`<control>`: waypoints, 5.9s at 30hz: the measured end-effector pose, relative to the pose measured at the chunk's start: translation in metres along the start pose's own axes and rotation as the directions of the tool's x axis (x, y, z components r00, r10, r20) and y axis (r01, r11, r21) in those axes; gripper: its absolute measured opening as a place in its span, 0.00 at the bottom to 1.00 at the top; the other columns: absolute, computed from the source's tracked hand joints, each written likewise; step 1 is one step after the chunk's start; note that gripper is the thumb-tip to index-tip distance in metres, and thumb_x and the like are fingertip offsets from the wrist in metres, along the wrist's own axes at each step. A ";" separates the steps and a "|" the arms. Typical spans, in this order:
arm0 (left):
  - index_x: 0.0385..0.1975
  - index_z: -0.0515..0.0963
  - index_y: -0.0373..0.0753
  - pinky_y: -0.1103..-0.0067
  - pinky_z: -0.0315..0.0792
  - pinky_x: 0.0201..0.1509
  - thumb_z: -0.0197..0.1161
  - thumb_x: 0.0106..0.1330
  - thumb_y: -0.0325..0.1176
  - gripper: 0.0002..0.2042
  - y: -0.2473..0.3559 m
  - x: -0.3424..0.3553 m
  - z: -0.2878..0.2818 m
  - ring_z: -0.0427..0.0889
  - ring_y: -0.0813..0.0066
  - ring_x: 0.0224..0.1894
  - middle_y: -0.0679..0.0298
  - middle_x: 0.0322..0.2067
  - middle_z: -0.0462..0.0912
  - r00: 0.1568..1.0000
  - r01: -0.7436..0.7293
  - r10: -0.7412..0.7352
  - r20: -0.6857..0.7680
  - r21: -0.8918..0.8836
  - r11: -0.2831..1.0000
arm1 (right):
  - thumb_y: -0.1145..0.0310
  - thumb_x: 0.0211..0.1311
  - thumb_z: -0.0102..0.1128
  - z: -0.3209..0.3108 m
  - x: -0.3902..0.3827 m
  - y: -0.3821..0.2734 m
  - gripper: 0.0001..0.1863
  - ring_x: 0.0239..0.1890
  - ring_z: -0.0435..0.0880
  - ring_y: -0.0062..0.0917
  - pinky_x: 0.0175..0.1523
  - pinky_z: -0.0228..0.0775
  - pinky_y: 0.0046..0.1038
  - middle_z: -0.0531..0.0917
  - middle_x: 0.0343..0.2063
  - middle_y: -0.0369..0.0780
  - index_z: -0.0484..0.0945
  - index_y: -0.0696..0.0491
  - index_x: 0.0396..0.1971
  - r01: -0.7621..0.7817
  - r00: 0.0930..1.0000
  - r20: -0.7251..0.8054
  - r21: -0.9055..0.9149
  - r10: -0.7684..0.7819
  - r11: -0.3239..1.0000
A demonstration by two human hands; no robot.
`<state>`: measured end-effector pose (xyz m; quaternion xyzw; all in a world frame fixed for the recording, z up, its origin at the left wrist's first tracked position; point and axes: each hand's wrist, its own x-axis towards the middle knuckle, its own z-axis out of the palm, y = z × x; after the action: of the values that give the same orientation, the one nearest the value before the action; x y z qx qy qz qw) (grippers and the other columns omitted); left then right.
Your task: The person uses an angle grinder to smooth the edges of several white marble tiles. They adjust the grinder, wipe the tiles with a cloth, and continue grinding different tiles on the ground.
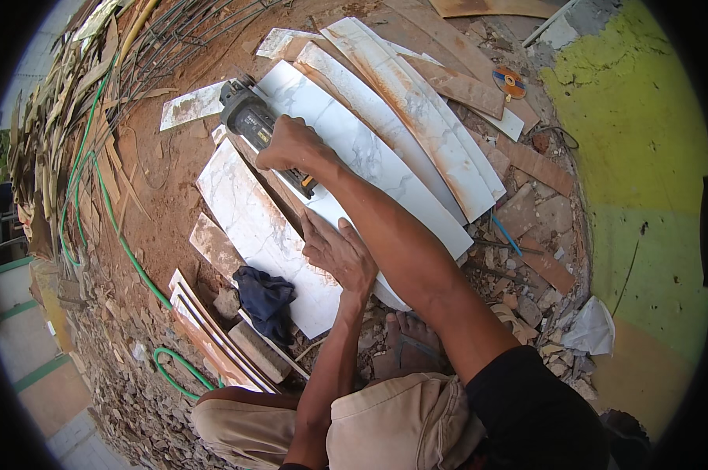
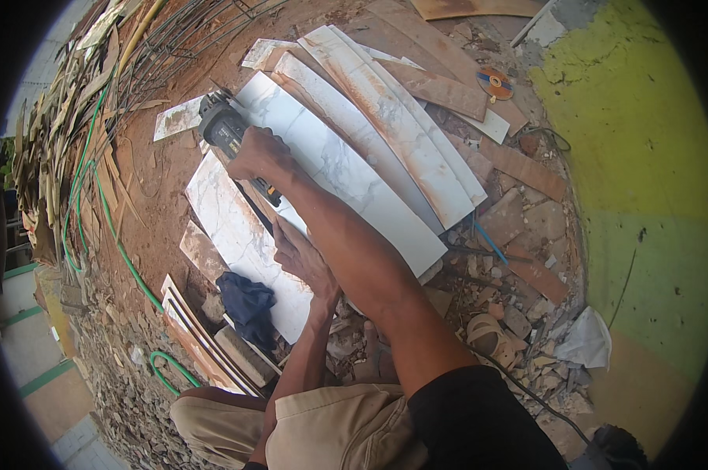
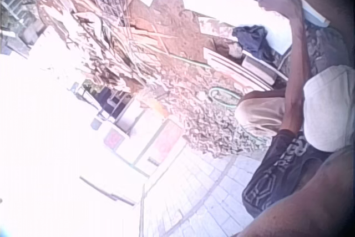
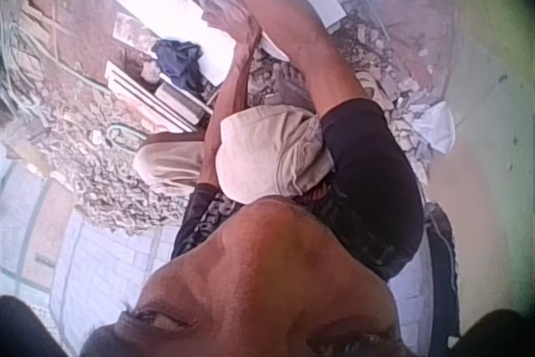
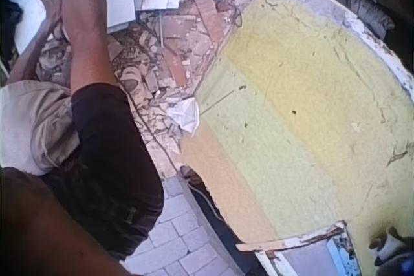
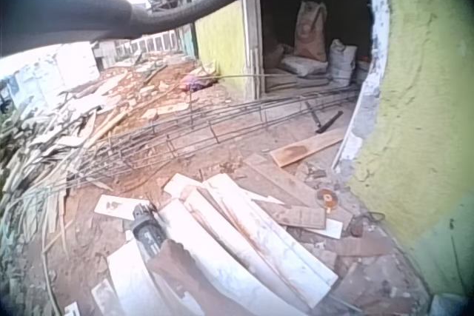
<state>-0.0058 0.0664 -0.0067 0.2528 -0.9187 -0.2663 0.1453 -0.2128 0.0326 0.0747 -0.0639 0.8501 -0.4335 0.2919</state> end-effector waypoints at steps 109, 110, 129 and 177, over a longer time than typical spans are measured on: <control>0.74 0.54 0.28 0.57 0.53 0.66 0.41 0.80 0.47 0.32 0.006 -0.002 -0.002 0.62 0.43 0.62 0.40 0.70 0.59 0.999 -0.031 0.031 -0.033 0.000 1.000 | 0.64 0.40 0.69 -0.001 -0.027 0.018 0.31 0.47 0.89 0.50 0.53 0.82 0.40 0.85 0.43 0.64 0.81 0.69 0.45 0.022 1.000 -0.010 -0.007 -0.022 1.000; 0.74 0.55 0.28 0.57 0.54 0.66 0.41 0.80 0.47 0.32 0.006 -0.002 -0.001 0.62 0.43 0.62 0.40 0.70 0.59 0.999 -0.030 0.030 -0.035 0.001 1.000 | 0.64 0.40 0.69 0.000 -0.023 0.017 0.30 0.48 0.88 0.50 0.53 0.82 0.40 0.85 0.44 0.63 0.82 0.68 0.44 0.031 0.999 -0.025 -0.007 -0.031 1.000; 0.74 0.52 0.24 0.56 0.46 0.72 0.36 0.81 0.48 0.34 0.009 -0.002 -0.005 0.55 0.42 0.71 0.34 0.72 0.54 0.998 0.045 -0.043 0.049 -0.029 0.999 | 0.64 0.40 0.68 -0.005 -0.013 0.004 0.30 0.52 0.87 0.48 0.56 0.80 0.38 0.85 0.48 0.59 0.82 0.65 0.47 -0.015 1.000 0.017 0.012 0.015 1.000; 0.74 0.55 0.25 0.57 0.48 0.70 0.38 0.80 0.44 0.31 0.013 -0.001 -0.011 0.58 0.41 0.68 0.34 0.72 0.56 1.000 0.017 -0.016 0.016 -0.082 0.996 | 0.63 0.40 0.70 -0.002 -0.046 0.026 0.31 0.48 0.88 0.50 0.54 0.81 0.37 0.85 0.44 0.62 0.81 0.68 0.45 -0.035 0.999 -0.024 -0.021 0.035 0.999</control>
<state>-0.0058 0.0722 0.0094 0.2522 -0.9060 -0.3069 0.1465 -0.1726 0.0662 0.0759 -0.0471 0.8591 -0.4199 0.2888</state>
